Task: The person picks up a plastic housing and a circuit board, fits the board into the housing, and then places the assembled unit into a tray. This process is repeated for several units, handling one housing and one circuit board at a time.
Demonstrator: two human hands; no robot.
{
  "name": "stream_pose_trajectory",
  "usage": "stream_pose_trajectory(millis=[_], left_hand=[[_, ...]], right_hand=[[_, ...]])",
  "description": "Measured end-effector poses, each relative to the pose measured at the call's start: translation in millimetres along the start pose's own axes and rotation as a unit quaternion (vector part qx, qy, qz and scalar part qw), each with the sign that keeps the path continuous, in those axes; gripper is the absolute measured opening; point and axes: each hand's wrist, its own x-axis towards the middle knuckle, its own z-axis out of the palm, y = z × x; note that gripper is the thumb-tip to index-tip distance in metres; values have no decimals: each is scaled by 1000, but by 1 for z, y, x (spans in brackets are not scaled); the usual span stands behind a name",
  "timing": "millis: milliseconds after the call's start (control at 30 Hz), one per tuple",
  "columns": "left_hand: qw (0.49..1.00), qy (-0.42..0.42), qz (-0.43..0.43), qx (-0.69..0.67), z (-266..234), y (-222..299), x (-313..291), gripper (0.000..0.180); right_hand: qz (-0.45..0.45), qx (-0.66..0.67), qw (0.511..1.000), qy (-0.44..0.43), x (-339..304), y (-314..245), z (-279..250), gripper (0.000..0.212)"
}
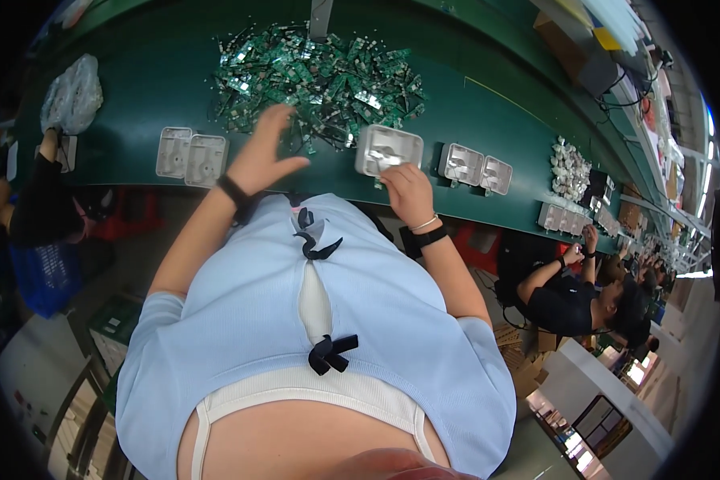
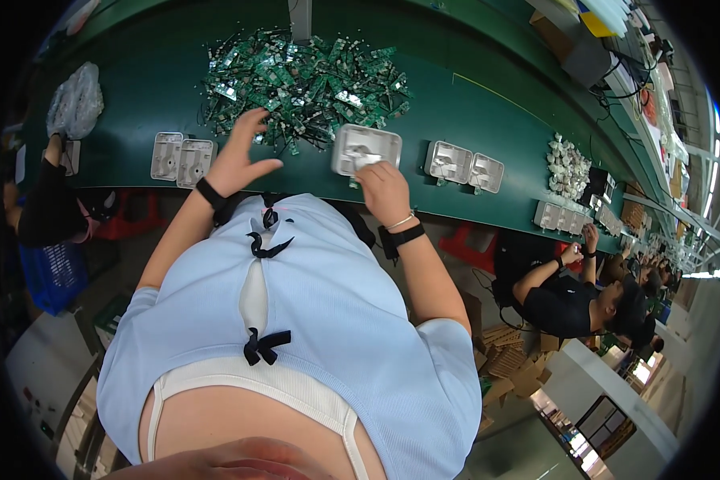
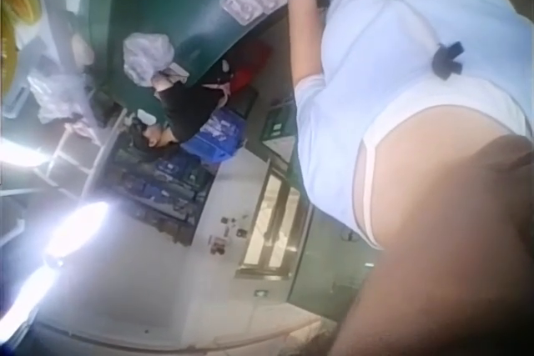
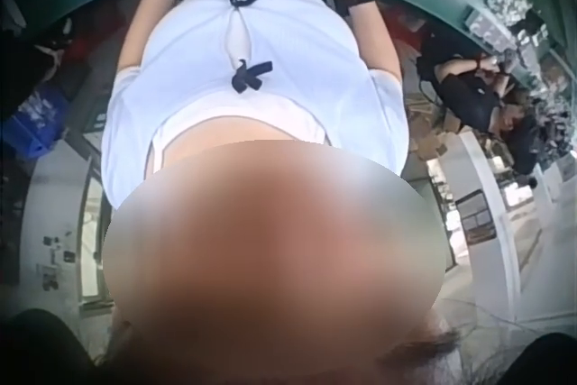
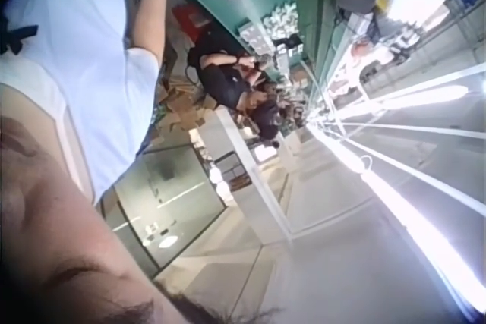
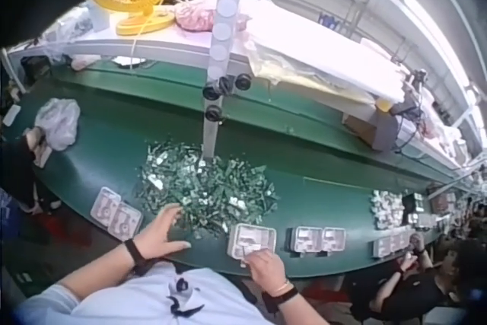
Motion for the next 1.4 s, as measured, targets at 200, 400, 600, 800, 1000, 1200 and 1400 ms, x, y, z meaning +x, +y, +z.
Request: stream_pose_trajectory(millis=[200, 400, 600, 800, 1000, 1200, 1400], left_hand=[[929, 156, -211, 261, -27, -89, -83, 75], [852, 120, -324, 394, -27, -97, -129, 65], [852, 96, -296, 422, -16, -121, -141, 44], [865, 107, -270, 410, -7, -134, -146, 31], [915, 87, -207, 337, 11, -121, -146, 30], [923, 90, -180, 329, 15, -118, -139, 65], [915, 107, -318, 223, 2, -113, -132, 114]], right_hand=[[58, -80, 995, 34, -59, 76, 21, 9], [49, -105, 993, 17, -71, 119, 31, 5], [64, -161, 985, -4, -84, 139, 19, 7], [124, -273, 954, -15, -70, 128, 5, 17], [194, 47, 969, -143, -4, 80, 68, 31], [426, 450, 726, -299, 73, 35, 167, 31], [534, 523, 602, -281, 92, 13, 207, 24]])
